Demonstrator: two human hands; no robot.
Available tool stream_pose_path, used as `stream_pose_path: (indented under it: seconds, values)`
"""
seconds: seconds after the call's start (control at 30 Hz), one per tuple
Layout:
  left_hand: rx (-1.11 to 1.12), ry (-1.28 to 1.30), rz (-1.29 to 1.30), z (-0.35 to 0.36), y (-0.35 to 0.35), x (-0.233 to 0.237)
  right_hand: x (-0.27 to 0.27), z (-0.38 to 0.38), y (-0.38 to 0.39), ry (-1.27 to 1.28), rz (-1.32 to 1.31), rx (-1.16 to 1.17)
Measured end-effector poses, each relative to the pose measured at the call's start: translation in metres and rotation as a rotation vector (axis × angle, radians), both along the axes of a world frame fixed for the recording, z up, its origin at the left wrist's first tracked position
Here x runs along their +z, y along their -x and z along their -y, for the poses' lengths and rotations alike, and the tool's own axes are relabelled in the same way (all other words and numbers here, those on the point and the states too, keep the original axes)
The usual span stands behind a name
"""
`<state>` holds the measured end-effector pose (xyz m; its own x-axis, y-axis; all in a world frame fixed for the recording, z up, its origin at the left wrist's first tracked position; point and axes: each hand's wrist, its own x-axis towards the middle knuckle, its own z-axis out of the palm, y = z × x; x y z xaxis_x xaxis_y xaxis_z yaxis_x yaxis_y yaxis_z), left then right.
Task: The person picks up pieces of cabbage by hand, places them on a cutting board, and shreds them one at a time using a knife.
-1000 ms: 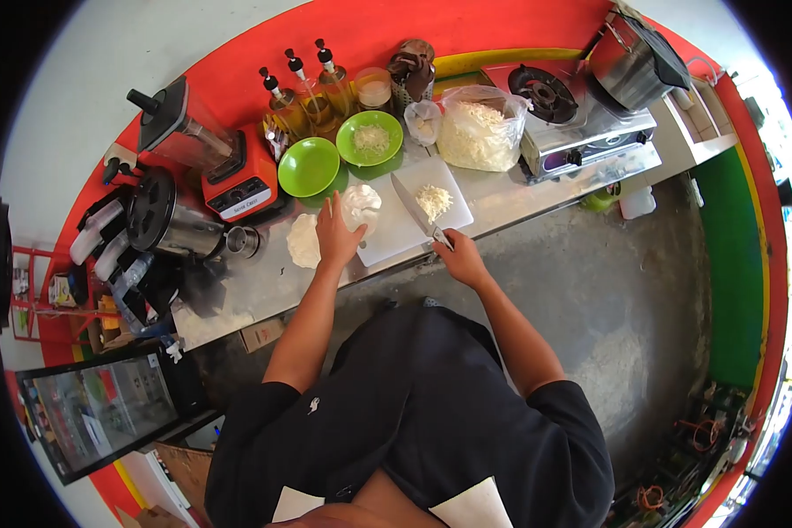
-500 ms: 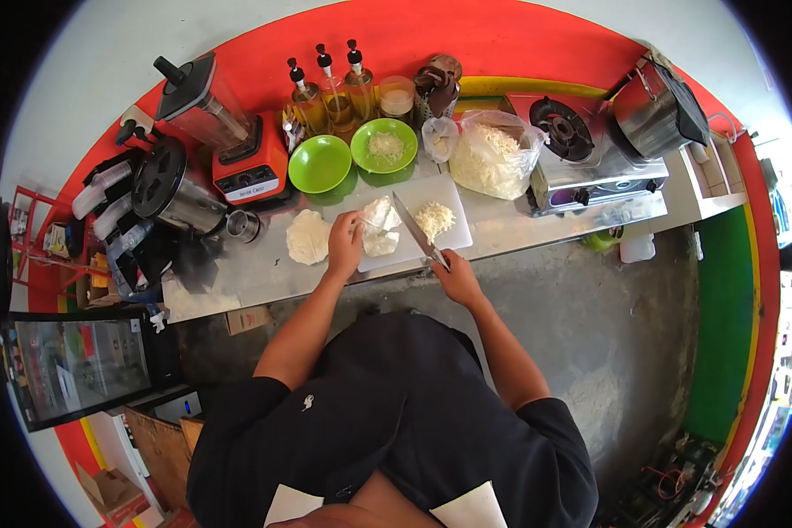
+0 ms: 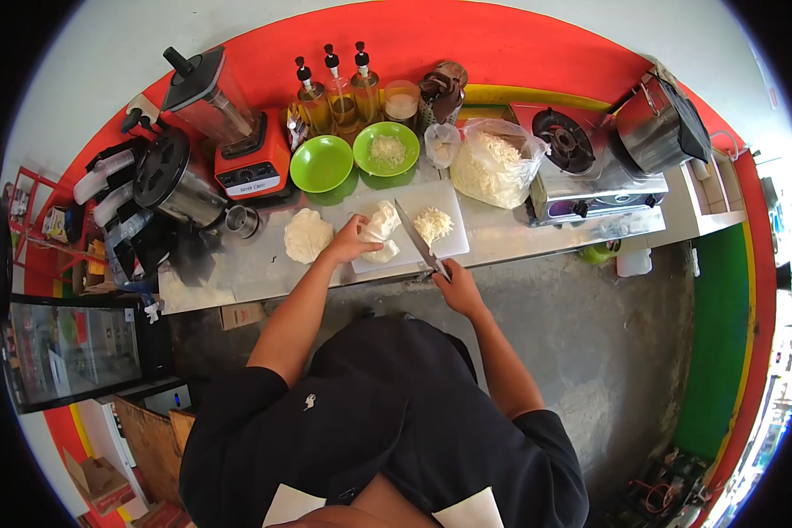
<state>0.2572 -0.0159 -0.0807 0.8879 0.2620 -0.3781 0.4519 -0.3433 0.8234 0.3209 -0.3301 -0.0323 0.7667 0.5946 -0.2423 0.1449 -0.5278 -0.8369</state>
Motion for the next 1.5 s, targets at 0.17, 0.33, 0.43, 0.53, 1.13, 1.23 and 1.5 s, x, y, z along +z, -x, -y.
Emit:
stream_pose_path:
  seconds: [0.17, 0.33, 0.43, 0.53, 1.13, 1.23, 1.5]
  values:
    - [0.282, -0.097, 0.098, 0.005, 0.006, 0.006, -0.008, 0.007, 0.0, -0.016, 0.009, -0.012]
    - [0.508, 0.375, 0.058, 0.002, 0.001, 0.015, -0.011, 0.009, 0.001, -0.012, -0.019, -0.031]
    - [0.553, 0.689, 0.077, 0.004, 0.003, 0.019, -0.014, 0.009, 0.002, -0.021, 0.014, -0.024]
    - [0.563, 0.964, 0.248, 0.01, 0.005, 0.005, -0.002, 0.008, 0.005, 0.006, -0.046, -0.019]
    - [0.751, 0.46, -0.068, 0.059, 0.039, 0.002, -0.006, -0.023, 0.022, 0.219, 0.4, 0.288]
    - [0.736, 0.383, -0.111, 0.057, 0.04, 0.002, -0.001, -0.034, 0.022, 0.329, 0.457, 0.363]
    - [0.75, 0.315, -0.106, 0.059, 0.037, 0.007, -0.004, -0.056, 0.023, 0.521, 0.42, 0.458]
